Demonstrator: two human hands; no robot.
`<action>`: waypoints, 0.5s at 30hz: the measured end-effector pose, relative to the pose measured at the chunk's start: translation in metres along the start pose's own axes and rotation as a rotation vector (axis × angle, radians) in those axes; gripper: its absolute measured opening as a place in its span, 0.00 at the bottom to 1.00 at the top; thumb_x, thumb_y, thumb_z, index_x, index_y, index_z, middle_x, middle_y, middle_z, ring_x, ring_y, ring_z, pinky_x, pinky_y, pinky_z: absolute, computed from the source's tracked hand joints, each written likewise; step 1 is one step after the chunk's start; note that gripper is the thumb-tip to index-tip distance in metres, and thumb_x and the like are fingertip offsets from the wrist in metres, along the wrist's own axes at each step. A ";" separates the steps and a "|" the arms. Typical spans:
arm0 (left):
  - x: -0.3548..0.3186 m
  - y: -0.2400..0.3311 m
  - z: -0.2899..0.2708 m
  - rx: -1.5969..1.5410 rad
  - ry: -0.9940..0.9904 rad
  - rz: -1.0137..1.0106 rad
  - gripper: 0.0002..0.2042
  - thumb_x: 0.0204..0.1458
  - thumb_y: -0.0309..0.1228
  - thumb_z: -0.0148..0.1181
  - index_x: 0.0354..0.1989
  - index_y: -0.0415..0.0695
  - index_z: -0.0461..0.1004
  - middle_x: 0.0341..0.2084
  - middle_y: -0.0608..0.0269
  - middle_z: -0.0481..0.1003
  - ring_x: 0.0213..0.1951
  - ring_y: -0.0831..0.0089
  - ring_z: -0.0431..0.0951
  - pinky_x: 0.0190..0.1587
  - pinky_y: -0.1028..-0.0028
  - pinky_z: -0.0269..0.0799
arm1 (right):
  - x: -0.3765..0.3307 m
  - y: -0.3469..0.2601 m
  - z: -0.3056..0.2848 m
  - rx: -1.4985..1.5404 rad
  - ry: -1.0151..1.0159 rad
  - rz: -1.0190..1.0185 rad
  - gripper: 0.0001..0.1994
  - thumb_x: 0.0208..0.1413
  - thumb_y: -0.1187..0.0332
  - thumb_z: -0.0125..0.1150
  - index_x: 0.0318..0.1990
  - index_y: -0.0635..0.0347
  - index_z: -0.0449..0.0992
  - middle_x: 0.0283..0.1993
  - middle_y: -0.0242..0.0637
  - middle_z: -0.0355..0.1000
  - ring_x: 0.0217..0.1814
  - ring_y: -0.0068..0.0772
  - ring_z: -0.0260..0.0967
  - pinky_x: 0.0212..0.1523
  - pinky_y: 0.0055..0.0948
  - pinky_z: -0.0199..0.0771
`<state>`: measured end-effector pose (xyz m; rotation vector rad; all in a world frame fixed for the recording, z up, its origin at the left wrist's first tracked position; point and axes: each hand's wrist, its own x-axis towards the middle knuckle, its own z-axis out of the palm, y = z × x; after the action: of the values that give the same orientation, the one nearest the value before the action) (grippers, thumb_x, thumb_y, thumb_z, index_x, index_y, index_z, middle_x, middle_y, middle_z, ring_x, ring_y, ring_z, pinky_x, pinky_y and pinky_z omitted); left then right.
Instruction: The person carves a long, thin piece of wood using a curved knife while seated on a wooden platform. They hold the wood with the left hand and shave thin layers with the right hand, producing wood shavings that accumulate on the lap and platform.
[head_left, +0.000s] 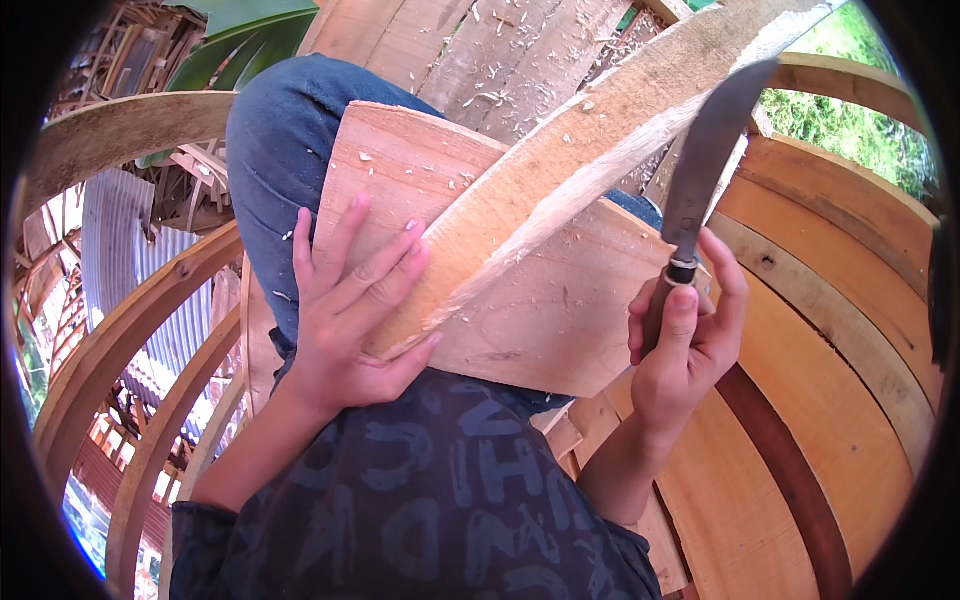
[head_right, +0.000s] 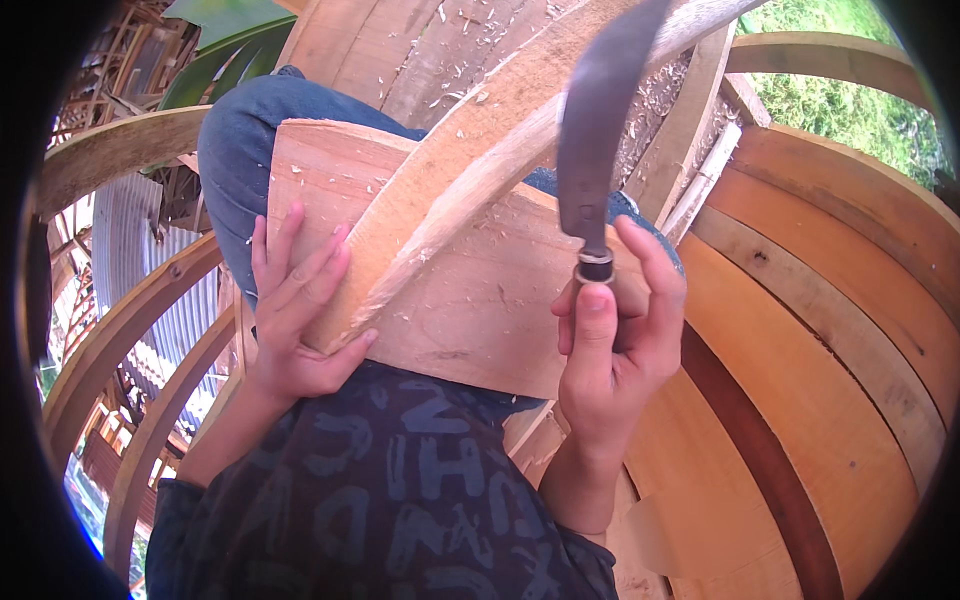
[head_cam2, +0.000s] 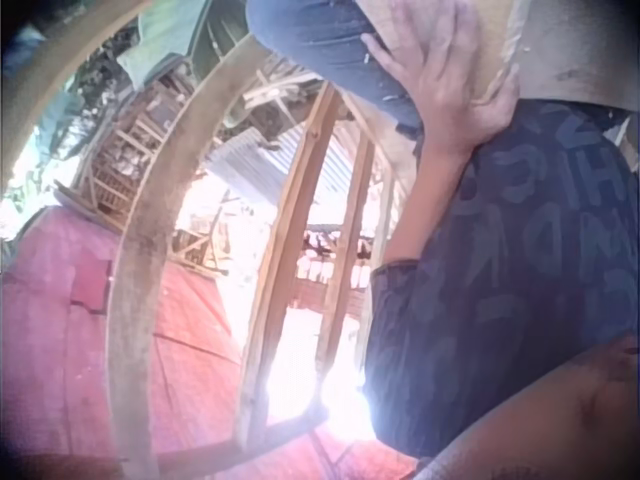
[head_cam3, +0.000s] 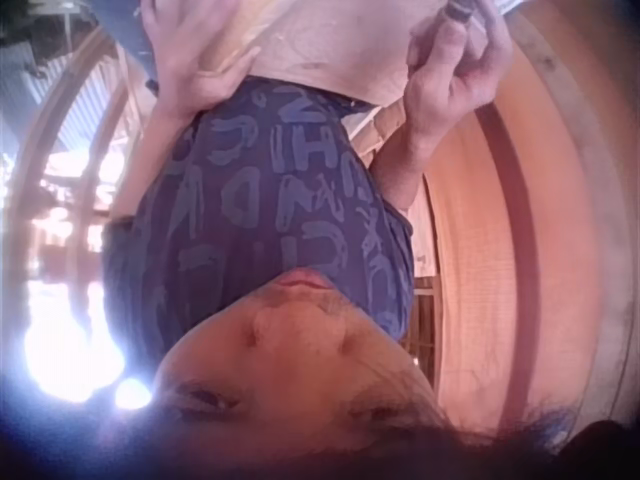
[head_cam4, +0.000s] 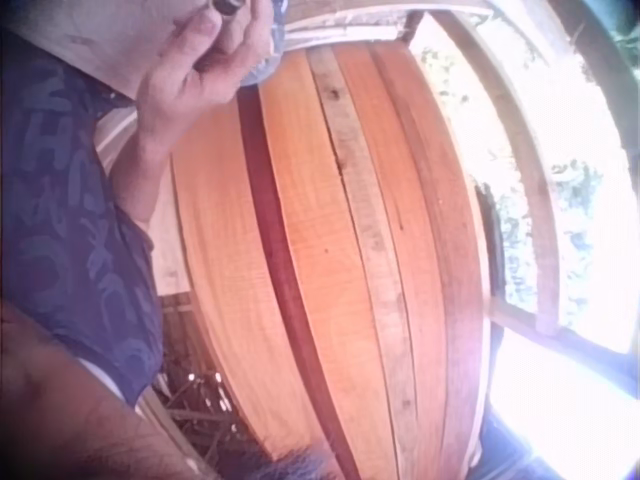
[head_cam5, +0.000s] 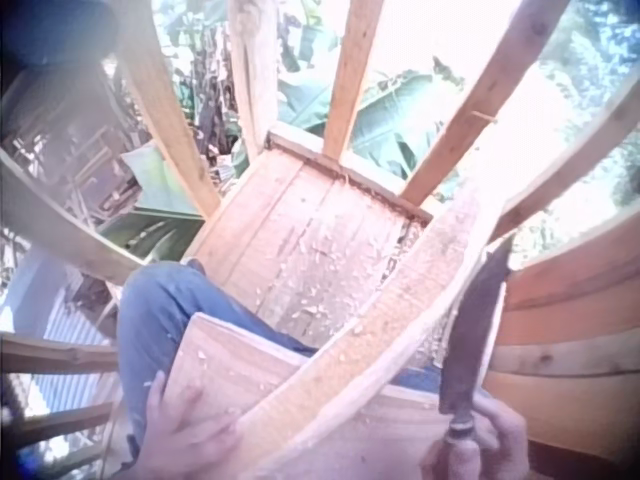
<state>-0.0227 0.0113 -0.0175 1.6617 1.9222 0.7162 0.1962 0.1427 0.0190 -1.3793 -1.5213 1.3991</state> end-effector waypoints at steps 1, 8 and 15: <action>-0.001 0.000 0.000 -0.002 0.002 -0.001 0.32 0.33 0.35 0.70 0.54 0.45 0.75 0.57 0.62 0.72 0.67 0.50 0.57 0.68 0.44 0.31 | 0.000 0.003 0.001 0.023 0.034 -0.024 0.17 0.66 0.68 0.49 0.59 0.64 0.63 0.25 0.34 0.69 0.19 0.13 0.57 0.19 0.13 0.54; -0.002 0.000 0.002 0.004 0.007 0.006 0.32 0.33 0.36 0.70 0.54 0.45 0.74 0.57 0.61 0.72 0.67 0.50 0.57 0.68 0.44 0.31 | -0.014 0.015 -0.023 -0.265 -0.199 0.015 0.16 0.57 0.77 0.60 0.54 0.65 0.74 0.30 0.34 0.75 0.28 0.16 0.70 0.31 0.16 0.68; 0.000 0.001 0.001 0.012 -0.007 0.001 0.33 0.33 0.36 0.70 0.55 0.45 0.74 0.57 0.61 0.72 0.67 0.49 0.57 0.68 0.44 0.32 | -0.023 0.024 -0.012 -0.149 -0.081 0.093 0.16 0.59 0.75 0.59 0.54 0.65 0.74 0.29 0.33 0.74 0.26 0.17 0.69 0.30 0.17 0.67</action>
<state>-0.0216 0.0111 -0.0172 1.6697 1.9243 0.6994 0.2195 0.1217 0.0034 -1.5166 -1.6617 1.4370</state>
